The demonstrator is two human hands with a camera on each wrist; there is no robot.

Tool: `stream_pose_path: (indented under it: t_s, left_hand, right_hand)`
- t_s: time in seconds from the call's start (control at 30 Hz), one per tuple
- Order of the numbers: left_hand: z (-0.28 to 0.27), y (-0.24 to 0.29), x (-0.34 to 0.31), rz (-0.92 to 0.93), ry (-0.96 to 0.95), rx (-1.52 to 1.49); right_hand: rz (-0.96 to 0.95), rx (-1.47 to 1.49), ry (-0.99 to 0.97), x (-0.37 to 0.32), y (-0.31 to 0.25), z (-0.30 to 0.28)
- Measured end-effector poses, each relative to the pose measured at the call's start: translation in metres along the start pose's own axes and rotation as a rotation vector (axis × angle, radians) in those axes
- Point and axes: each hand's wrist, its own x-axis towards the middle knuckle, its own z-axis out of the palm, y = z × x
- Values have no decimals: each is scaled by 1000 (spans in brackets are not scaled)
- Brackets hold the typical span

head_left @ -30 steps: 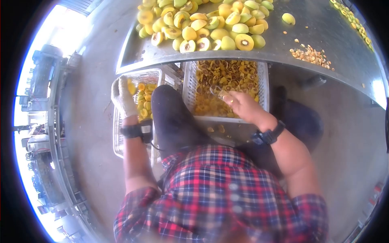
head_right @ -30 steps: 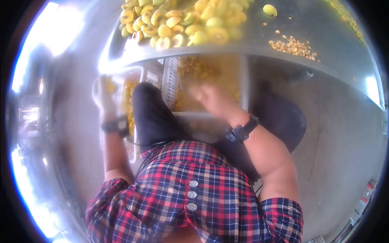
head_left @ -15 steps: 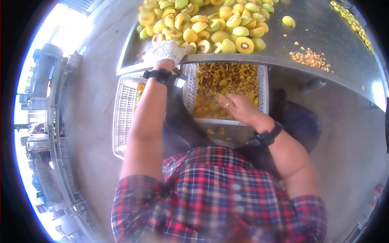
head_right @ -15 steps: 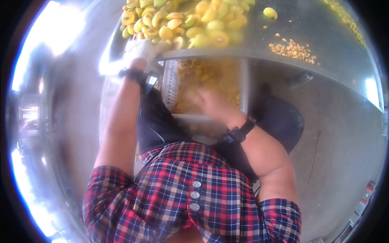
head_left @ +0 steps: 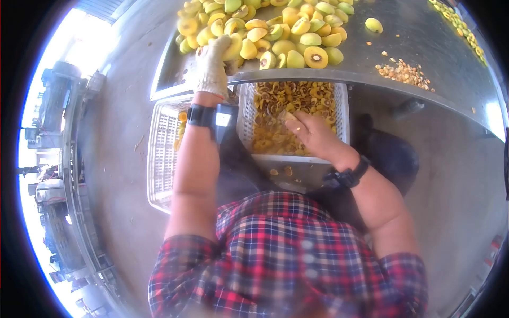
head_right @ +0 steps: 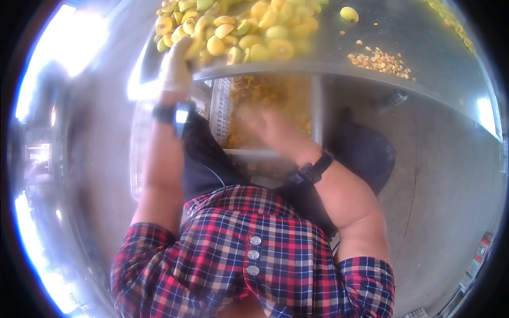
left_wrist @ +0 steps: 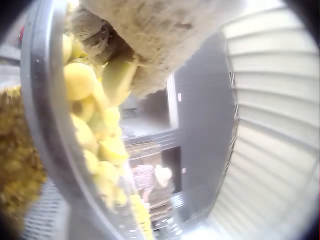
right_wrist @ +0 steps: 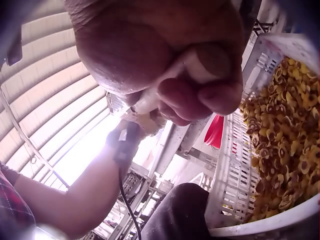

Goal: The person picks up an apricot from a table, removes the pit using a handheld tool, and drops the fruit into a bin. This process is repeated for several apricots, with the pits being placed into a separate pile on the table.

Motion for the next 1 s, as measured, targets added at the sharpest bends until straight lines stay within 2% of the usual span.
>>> stream_pose_path:
  t_s: [0.03, 0.07, 0.13, 0.17, 0.3, 0.4, 0.43, 0.47, 0.53, 0.7, 0.8, 0.87, 1.0]
  left_hand:
    - [-6, -5, -4, 175, -172, -24]
    - [1, 0, -15, 175, -168, -23]
    - [32, 13, -39, -251, -139, -952]
    - [36, 8, -43, -273, -228, -1052]
    - [42, 2, -64, -352, -264, -1042]
    - [50, -3, -77, -44, -288, -507]
    - [52, -3, -77, -174, -279, -541]
    - [52, 0, -80, -179, -279, -542]
    - [49, 7, -90, -57, -396, -310]
    - [54, 6, -95, -77, -344, -220]
    - [48, 9, -96, -151, -360, -191]
    - [38, 5, -92, -229, -511, 92]
    - [39, 4, -75, -356, -523, 245]
  right_hand:
    - [-9, 31, 19, 2, -3, -1]
    - [-11, 32, 16, 4, -7, -2]
    - [-52, 1, 54, 5, -11, -5]
    - [-49, 0, 55, 5, -11, -5]
    - [-123, -67, 163, 11, -7, -8]
    - [-137, -224, 190, 11, -8, -10]
    - [-140, -315, 199, 11, -9, -11]
    - [-136, -315, 198, 11, -9, -12]
    - [-123, -408, 179, 10, -10, -13]
    - [-177, -499, 181, 7, -11, -12]
    - [-219, -531, 180, 6, -8, -10]
    - [-230, -549, 181, 6, -7, -10]
    - [-211, -635, 135, 6, -6, -9]
